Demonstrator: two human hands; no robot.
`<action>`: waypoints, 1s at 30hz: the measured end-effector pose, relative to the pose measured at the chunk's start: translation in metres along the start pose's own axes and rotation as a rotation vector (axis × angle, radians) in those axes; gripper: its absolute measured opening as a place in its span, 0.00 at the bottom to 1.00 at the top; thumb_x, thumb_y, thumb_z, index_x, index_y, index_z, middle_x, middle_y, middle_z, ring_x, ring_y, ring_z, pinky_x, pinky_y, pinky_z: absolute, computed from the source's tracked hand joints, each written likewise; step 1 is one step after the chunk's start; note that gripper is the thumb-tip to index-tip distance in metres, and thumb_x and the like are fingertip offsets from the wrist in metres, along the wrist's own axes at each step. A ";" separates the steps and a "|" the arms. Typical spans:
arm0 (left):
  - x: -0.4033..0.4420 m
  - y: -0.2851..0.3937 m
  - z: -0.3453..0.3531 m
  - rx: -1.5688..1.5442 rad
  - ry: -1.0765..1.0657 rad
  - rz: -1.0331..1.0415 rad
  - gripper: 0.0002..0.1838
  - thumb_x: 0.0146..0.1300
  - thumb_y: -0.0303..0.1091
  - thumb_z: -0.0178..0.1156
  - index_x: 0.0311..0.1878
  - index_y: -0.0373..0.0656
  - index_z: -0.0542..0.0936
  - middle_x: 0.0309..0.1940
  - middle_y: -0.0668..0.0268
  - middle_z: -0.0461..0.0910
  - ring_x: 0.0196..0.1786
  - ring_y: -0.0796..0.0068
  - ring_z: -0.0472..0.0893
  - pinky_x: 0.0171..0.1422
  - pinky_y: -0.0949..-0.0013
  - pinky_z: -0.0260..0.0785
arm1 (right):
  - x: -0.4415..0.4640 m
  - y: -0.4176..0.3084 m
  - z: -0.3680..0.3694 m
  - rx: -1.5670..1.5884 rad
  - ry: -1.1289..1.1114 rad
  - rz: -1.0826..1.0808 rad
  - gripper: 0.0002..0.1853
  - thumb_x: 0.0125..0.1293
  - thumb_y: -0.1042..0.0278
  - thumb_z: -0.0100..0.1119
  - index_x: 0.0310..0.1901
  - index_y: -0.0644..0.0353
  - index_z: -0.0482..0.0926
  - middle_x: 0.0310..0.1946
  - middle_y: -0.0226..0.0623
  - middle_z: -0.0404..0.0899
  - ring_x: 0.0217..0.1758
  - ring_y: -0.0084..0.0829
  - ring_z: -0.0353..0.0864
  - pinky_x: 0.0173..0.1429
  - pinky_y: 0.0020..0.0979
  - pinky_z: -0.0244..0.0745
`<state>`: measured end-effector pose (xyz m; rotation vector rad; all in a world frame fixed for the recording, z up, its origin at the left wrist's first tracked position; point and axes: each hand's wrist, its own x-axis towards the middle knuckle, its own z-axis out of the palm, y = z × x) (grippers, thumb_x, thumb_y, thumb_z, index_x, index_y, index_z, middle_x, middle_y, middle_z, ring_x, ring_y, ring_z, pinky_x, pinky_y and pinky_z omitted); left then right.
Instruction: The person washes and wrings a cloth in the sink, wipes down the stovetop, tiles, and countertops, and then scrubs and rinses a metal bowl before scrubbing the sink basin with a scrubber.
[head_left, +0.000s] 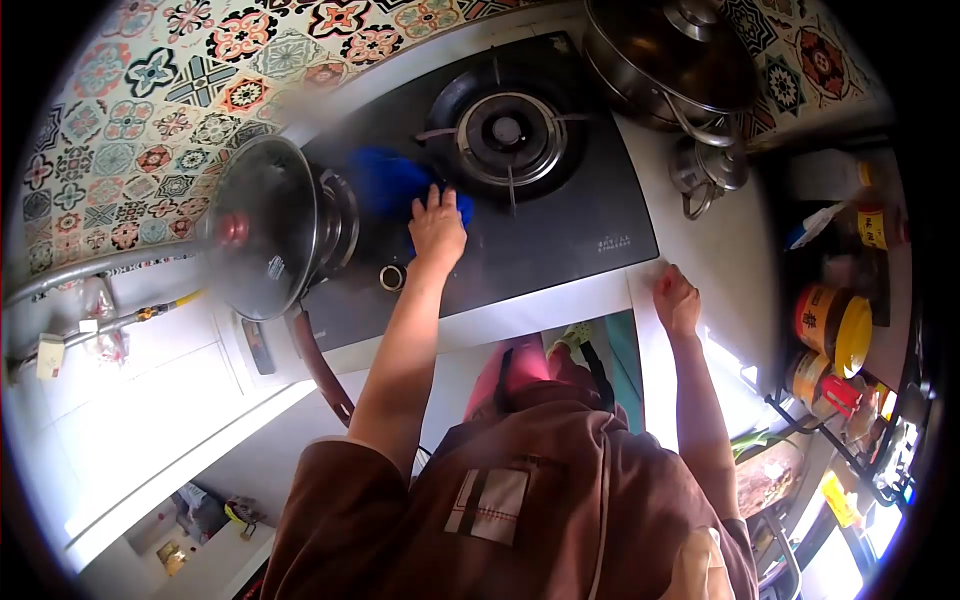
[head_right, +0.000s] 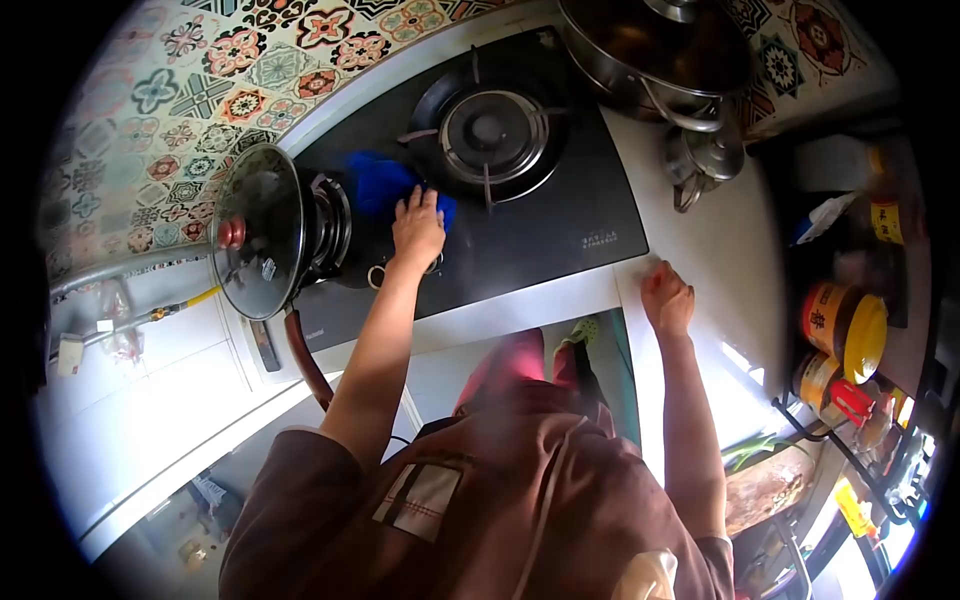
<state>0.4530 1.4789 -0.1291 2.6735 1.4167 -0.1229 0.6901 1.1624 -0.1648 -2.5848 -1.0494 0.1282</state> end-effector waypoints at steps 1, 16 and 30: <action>-0.009 0.001 -0.003 -0.062 -0.025 0.032 0.25 0.58 0.31 0.57 0.60 0.50 0.69 0.60 0.58 0.70 0.60 0.47 0.69 0.56 0.48 0.68 | 0.000 0.000 0.000 -0.004 0.014 -0.014 0.05 0.54 0.69 0.53 0.24 0.57 0.72 0.21 0.42 0.77 0.27 0.47 0.79 0.36 0.43 0.78; 0.057 -0.038 -0.022 -0.245 0.037 -0.243 0.24 0.47 0.46 0.70 0.48 0.54 0.77 0.49 0.60 0.73 0.51 0.51 0.75 0.54 0.54 0.70 | 0.001 -0.006 -0.003 -0.086 -0.061 0.021 0.05 0.55 0.66 0.55 0.27 0.56 0.73 0.24 0.42 0.78 0.30 0.46 0.80 0.40 0.42 0.79; 0.059 -0.044 -0.020 -0.269 0.015 -0.280 0.20 0.53 0.44 0.66 0.49 0.51 0.76 0.51 0.62 0.72 0.54 0.50 0.72 0.55 0.52 0.70 | 0.004 -0.001 0.003 -0.094 -0.060 0.008 0.05 0.58 0.68 0.52 0.27 0.57 0.72 0.23 0.44 0.78 0.29 0.48 0.80 0.37 0.42 0.78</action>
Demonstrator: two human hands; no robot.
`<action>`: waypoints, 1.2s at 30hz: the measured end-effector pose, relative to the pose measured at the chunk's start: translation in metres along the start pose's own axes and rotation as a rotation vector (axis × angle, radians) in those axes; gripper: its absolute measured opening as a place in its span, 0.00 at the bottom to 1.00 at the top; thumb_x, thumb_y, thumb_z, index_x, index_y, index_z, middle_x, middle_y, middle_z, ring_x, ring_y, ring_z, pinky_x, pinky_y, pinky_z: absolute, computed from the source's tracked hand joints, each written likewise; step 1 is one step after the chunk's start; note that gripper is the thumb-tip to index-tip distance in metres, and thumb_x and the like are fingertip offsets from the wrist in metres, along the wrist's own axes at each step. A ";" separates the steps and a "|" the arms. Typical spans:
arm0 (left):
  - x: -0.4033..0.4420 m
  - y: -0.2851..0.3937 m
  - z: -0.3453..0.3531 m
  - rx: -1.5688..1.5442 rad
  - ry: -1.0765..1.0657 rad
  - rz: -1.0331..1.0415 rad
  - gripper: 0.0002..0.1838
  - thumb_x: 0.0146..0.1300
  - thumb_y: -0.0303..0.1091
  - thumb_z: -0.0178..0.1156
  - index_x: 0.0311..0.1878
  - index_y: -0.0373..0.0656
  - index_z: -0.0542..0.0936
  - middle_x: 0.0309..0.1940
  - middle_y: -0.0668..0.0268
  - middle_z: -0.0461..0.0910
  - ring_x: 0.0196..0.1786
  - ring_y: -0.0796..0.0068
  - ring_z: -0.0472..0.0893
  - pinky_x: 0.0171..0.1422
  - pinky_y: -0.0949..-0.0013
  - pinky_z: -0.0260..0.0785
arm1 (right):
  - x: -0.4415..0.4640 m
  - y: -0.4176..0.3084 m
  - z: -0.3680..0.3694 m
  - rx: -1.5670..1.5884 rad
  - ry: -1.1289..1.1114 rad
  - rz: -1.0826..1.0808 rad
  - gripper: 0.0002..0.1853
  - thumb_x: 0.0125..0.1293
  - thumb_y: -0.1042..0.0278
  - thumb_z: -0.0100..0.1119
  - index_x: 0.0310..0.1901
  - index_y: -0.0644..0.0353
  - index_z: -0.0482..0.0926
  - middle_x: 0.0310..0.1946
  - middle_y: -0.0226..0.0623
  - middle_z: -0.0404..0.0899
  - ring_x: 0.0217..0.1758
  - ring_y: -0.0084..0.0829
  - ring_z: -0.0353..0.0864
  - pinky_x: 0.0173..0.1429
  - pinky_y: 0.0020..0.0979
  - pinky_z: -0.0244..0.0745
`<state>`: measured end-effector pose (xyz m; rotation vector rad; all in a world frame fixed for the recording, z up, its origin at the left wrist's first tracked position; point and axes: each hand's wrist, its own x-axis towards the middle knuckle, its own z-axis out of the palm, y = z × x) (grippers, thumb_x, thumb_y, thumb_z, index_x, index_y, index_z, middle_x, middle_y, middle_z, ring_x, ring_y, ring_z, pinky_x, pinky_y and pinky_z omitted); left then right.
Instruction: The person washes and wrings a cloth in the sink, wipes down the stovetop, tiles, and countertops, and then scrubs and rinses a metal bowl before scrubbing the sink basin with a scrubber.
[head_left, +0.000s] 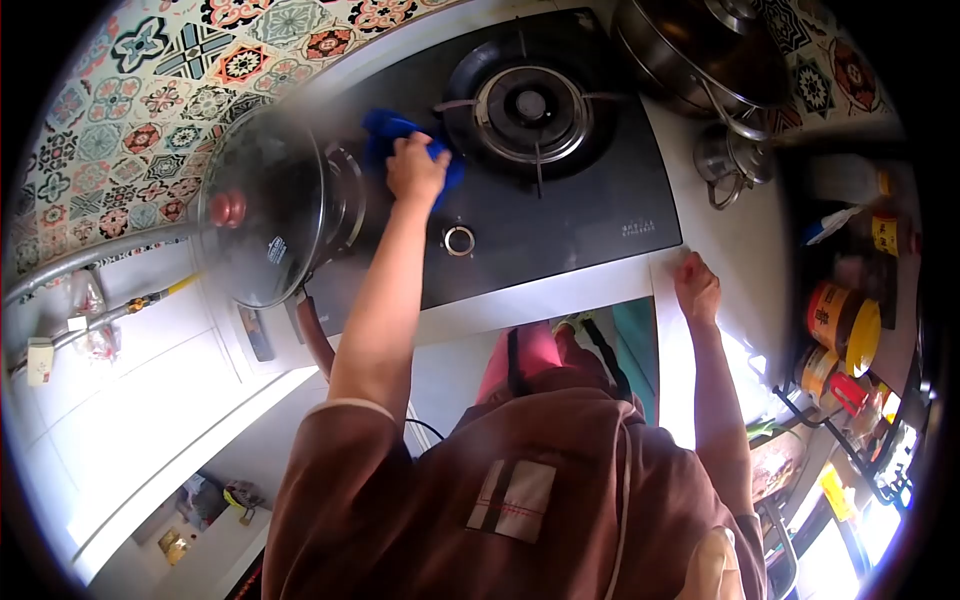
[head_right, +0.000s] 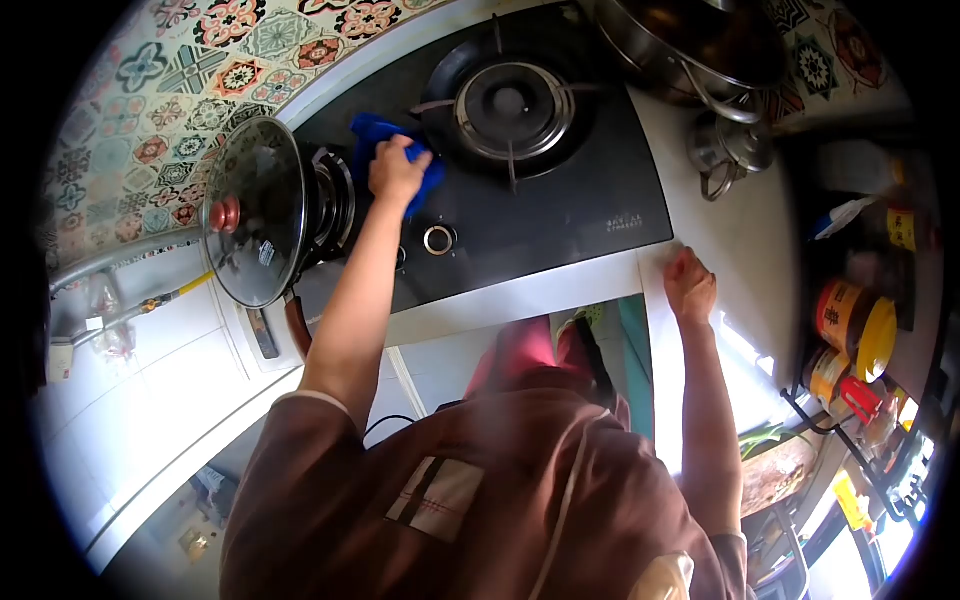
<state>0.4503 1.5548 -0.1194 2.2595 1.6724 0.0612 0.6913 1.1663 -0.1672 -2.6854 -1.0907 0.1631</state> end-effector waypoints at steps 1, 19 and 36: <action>-0.017 0.009 0.000 0.025 -0.068 0.053 0.20 0.54 0.44 0.66 0.49 0.49 0.76 0.50 0.61 0.72 0.54 0.50 0.72 0.54 0.52 0.70 | -0.002 -0.001 -0.001 -0.009 0.003 0.002 0.04 0.57 0.68 0.52 0.27 0.56 0.72 0.23 0.44 0.78 0.28 0.48 0.80 0.37 0.41 0.79; -0.207 0.118 0.071 -0.764 -0.627 0.628 0.20 0.53 0.33 0.65 0.49 0.40 0.72 0.45 0.56 0.74 0.49 0.58 0.75 0.53 0.64 0.67 | -0.001 -0.001 -0.007 -0.049 -0.129 0.068 0.07 0.60 0.62 0.50 0.32 0.55 0.74 0.27 0.44 0.80 0.33 0.49 0.81 0.40 0.45 0.78; -0.038 -0.026 -0.011 0.198 -0.140 -0.241 0.30 0.62 0.33 0.53 0.68 0.44 0.60 0.69 0.54 0.53 0.65 0.40 0.61 0.58 0.41 0.66 | 0.001 0.001 0.000 -0.094 -0.105 0.050 0.07 0.61 0.64 0.49 0.30 0.56 0.73 0.27 0.45 0.80 0.32 0.49 0.81 0.39 0.43 0.79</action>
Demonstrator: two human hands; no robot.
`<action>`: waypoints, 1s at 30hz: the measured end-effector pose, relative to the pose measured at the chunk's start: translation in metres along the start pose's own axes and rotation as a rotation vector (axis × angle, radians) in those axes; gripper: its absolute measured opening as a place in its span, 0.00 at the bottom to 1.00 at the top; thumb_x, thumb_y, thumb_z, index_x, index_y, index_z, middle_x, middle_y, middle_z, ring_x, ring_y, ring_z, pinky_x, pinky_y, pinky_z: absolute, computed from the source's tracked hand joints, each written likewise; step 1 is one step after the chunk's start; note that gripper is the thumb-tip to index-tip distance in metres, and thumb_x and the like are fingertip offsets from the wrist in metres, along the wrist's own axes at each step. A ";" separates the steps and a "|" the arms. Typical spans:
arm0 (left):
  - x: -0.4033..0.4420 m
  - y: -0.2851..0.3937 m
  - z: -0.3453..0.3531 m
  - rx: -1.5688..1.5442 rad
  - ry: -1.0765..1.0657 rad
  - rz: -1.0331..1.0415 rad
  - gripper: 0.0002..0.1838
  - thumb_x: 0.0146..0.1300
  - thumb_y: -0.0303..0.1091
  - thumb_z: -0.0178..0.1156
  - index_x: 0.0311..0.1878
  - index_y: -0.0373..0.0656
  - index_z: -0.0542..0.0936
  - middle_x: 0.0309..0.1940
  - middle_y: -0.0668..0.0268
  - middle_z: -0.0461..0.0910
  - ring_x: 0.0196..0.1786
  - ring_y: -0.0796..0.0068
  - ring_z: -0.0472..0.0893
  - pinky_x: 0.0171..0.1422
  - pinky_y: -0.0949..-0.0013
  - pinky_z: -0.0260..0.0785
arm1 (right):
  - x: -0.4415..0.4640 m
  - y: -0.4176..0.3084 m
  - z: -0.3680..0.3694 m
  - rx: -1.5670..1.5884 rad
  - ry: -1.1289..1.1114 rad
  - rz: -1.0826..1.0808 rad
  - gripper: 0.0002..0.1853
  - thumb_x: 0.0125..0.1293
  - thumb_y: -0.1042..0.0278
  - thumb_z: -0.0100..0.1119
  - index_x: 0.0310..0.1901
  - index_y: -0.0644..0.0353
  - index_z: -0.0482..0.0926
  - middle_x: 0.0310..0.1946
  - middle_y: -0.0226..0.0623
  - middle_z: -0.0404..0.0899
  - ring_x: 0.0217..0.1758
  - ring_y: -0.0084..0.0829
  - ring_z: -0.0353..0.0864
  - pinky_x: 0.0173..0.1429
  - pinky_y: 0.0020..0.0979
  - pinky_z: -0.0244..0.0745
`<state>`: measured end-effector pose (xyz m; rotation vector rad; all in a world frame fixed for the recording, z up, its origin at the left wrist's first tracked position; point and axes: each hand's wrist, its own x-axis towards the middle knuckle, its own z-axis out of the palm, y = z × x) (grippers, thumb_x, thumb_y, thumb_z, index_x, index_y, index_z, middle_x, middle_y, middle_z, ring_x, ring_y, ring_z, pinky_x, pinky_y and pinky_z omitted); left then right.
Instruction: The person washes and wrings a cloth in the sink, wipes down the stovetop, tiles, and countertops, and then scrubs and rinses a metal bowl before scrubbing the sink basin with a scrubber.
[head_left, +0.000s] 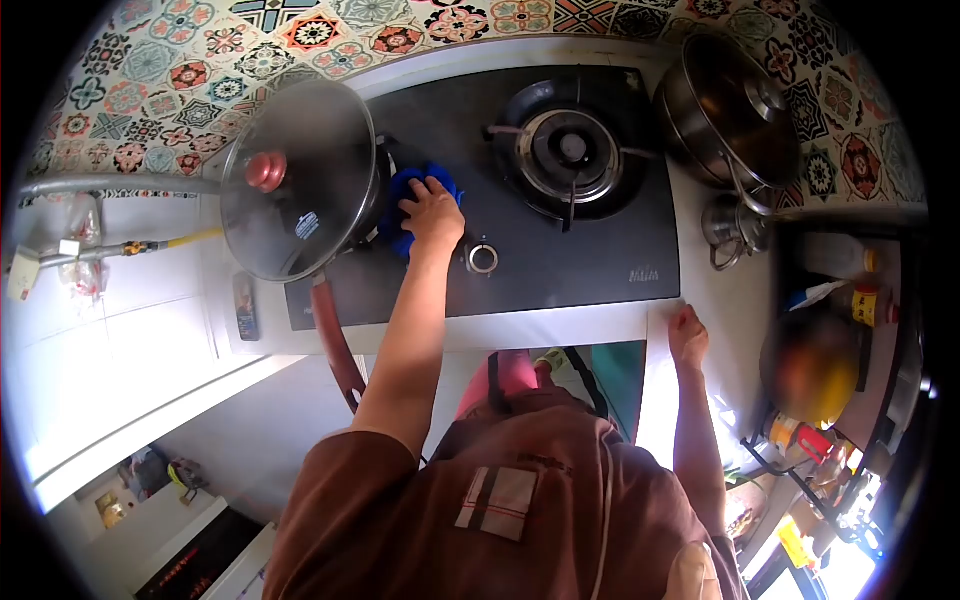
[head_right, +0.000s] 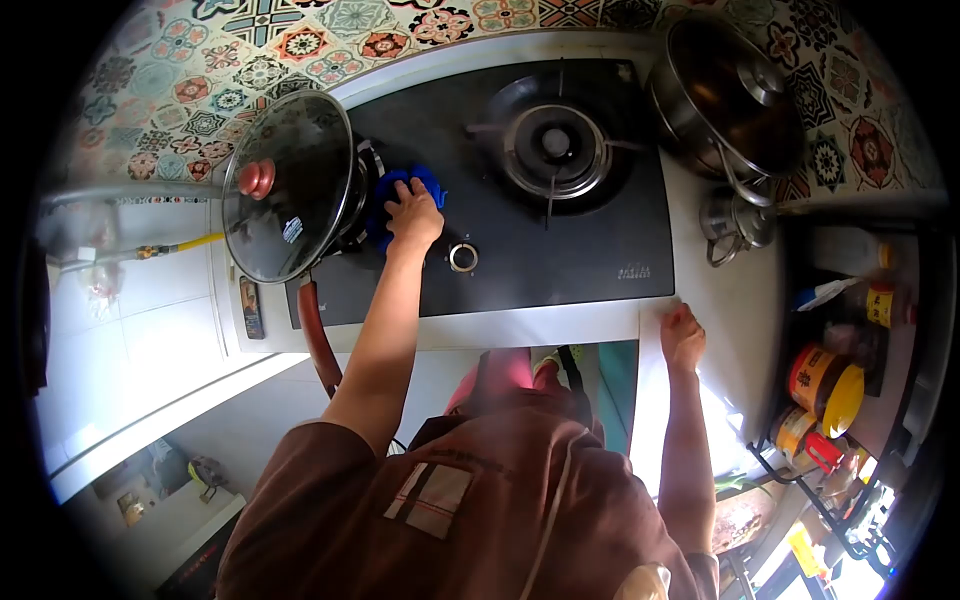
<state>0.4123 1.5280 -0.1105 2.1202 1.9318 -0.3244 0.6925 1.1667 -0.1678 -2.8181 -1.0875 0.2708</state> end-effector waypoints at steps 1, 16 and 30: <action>0.004 0.007 0.001 0.010 0.020 0.000 0.29 0.62 0.32 0.52 0.68 0.42 0.60 0.69 0.54 0.53 0.64 0.40 0.61 0.57 0.40 0.66 | 0.000 -0.001 -0.001 -0.001 -0.008 0.010 0.07 0.60 0.64 0.49 0.29 0.56 0.73 0.28 0.45 0.80 0.33 0.49 0.81 0.40 0.43 0.79; -0.095 0.062 0.044 0.096 0.230 0.803 0.17 0.59 0.32 0.52 0.51 0.39 0.77 0.57 0.55 0.69 0.48 0.55 0.71 0.43 0.53 0.66 | 0.001 -0.001 0.000 0.001 -0.069 0.043 0.06 0.59 0.63 0.49 0.31 0.54 0.72 0.30 0.44 0.80 0.34 0.49 0.81 0.40 0.45 0.79; -0.134 0.076 0.030 -0.855 -0.702 0.712 0.18 0.49 0.28 0.57 0.46 0.39 0.81 0.38 0.57 0.82 0.43 0.67 0.80 0.50 0.69 0.71 | 0.001 0.001 -0.002 -0.019 -0.112 0.068 0.10 0.62 0.59 0.47 0.36 0.53 0.74 0.33 0.45 0.82 0.38 0.50 0.81 0.44 0.46 0.78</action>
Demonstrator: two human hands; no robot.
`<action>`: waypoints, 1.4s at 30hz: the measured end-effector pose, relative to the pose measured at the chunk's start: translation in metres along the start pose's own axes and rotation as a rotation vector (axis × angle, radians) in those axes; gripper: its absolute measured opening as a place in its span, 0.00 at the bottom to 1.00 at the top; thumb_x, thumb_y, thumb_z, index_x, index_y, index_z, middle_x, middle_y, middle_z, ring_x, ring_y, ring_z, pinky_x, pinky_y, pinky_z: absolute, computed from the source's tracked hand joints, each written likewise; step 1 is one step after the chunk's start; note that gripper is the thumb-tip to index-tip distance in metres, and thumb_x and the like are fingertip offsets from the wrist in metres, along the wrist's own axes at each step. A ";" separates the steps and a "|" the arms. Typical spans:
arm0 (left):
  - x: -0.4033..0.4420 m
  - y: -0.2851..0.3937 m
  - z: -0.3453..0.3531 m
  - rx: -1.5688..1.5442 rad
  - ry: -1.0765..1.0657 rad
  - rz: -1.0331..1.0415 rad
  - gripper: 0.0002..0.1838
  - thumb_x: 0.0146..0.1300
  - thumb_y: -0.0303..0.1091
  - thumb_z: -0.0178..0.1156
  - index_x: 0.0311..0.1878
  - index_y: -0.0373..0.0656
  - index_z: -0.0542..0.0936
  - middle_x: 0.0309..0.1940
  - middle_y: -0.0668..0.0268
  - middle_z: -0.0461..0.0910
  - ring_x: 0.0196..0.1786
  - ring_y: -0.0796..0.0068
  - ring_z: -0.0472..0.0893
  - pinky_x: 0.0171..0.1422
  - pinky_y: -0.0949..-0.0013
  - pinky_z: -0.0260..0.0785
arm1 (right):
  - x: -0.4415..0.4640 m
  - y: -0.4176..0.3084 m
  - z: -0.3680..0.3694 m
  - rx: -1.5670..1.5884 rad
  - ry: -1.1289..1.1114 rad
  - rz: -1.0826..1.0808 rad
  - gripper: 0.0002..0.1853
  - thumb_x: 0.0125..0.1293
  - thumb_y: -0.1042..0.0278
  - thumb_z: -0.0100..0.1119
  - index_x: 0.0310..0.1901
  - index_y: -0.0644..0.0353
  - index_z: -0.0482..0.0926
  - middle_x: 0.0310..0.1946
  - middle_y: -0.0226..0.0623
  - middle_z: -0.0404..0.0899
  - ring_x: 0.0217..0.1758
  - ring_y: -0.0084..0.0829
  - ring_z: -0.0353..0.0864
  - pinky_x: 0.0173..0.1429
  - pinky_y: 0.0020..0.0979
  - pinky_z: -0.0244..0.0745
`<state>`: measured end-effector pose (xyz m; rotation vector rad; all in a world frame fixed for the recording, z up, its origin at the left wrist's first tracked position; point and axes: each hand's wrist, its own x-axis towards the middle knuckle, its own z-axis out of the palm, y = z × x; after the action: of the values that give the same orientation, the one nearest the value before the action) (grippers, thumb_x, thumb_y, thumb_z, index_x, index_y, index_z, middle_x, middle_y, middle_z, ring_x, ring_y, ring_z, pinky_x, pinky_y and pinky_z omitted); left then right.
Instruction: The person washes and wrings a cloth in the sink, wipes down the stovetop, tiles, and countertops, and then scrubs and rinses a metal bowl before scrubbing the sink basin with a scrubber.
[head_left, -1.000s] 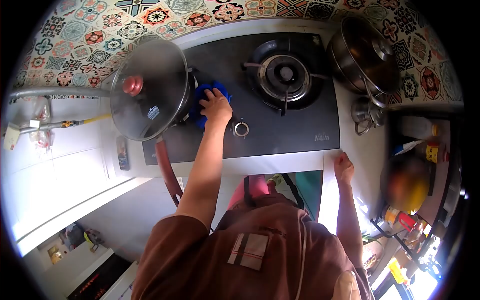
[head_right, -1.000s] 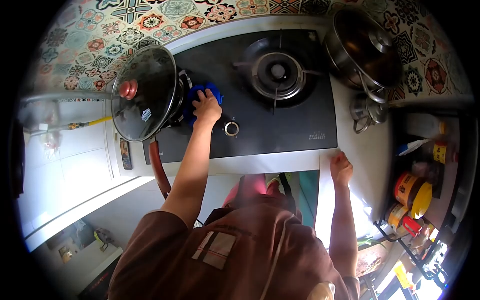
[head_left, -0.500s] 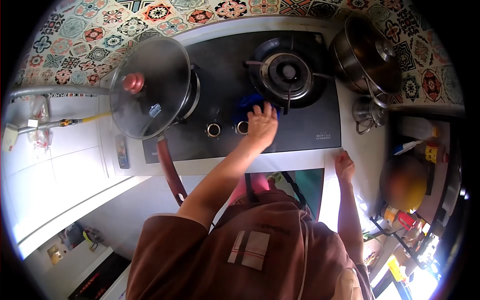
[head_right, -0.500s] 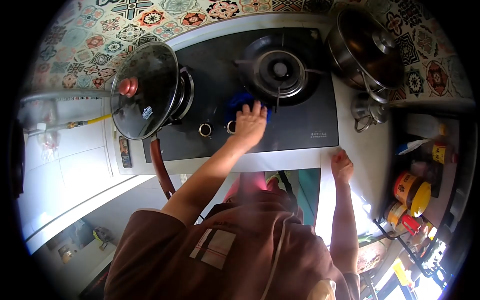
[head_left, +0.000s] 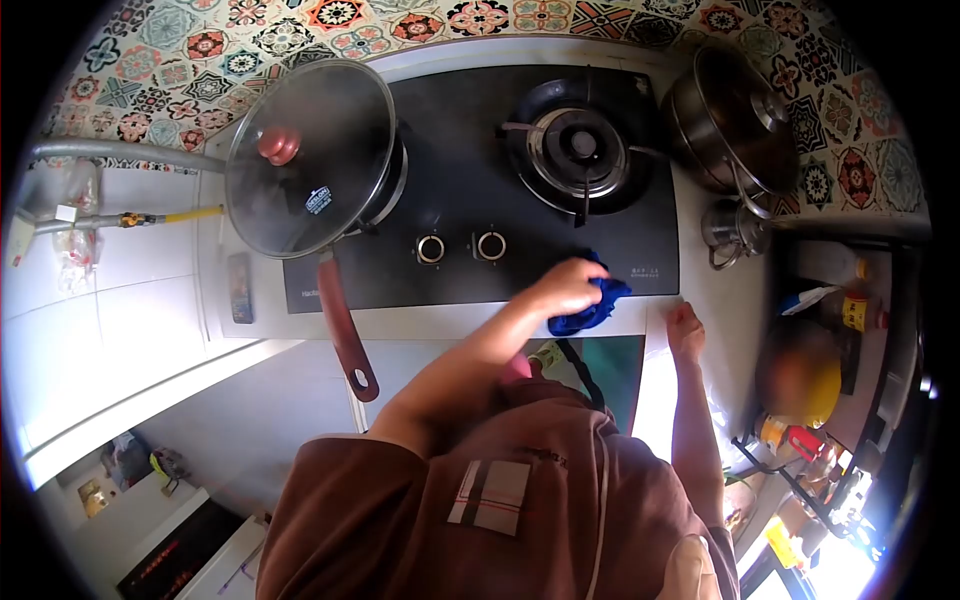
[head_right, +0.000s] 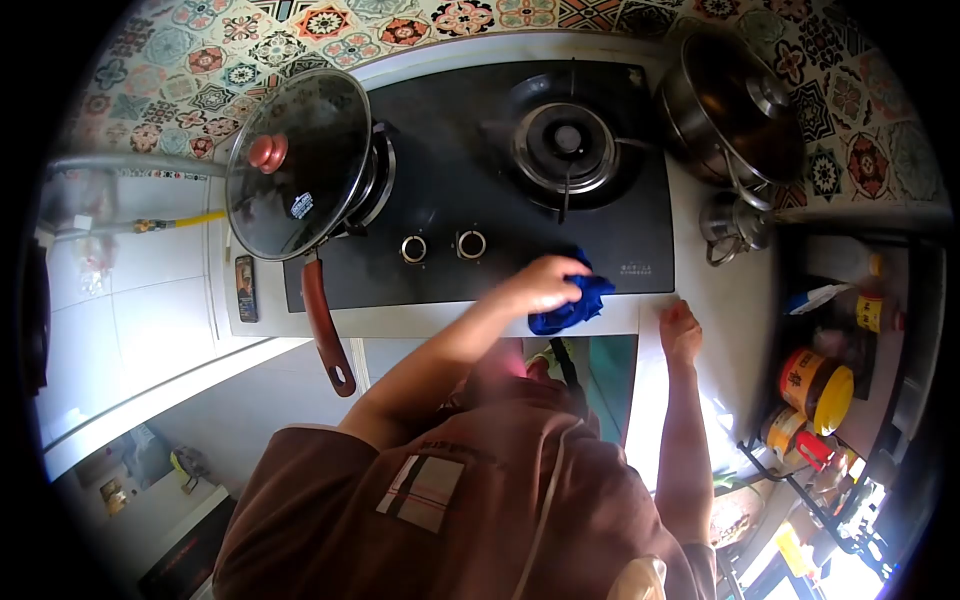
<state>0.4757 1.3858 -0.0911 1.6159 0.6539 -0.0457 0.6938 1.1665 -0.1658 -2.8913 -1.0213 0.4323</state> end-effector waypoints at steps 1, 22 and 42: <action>-0.004 0.007 -0.019 -0.435 -0.045 -0.159 0.19 0.50 0.30 0.58 0.47 0.38 0.80 0.35 0.61 0.82 0.40 0.72 0.79 0.48 0.70 0.70 | 0.002 0.000 0.002 0.006 -0.013 -0.003 0.10 0.62 0.58 0.46 0.36 0.53 0.75 0.33 0.45 0.82 0.38 0.50 0.81 0.44 0.46 0.78; 0.013 -0.030 -0.103 0.999 0.586 -0.401 0.26 0.56 0.28 0.56 0.60 0.54 0.68 0.54 0.63 0.68 0.55 0.52 0.71 0.55 0.49 0.69 | -0.003 -0.004 0.002 0.013 0.116 -0.063 0.07 0.60 0.63 0.49 0.31 0.56 0.72 0.28 0.46 0.80 0.35 0.49 0.81 0.44 0.45 0.77; 0.003 -0.031 -0.097 1.109 0.357 -0.146 0.25 0.57 0.28 0.51 0.56 0.68 0.77 0.58 0.66 0.66 0.56 0.53 0.68 0.57 0.45 0.63 | -0.003 -0.003 0.003 0.025 0.184 -0.130 0.07 0.58 0.64 0.50 0.28 0.57 0.73 0.26 0.45 0.80 0.30 0.49 0.81 0.38 0.43 0.80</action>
<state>0.4313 1.4768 -0.1033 2.6692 1.1305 -0.2694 0.6886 1.1671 -0.1673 -2.7588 -1.1537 0.1675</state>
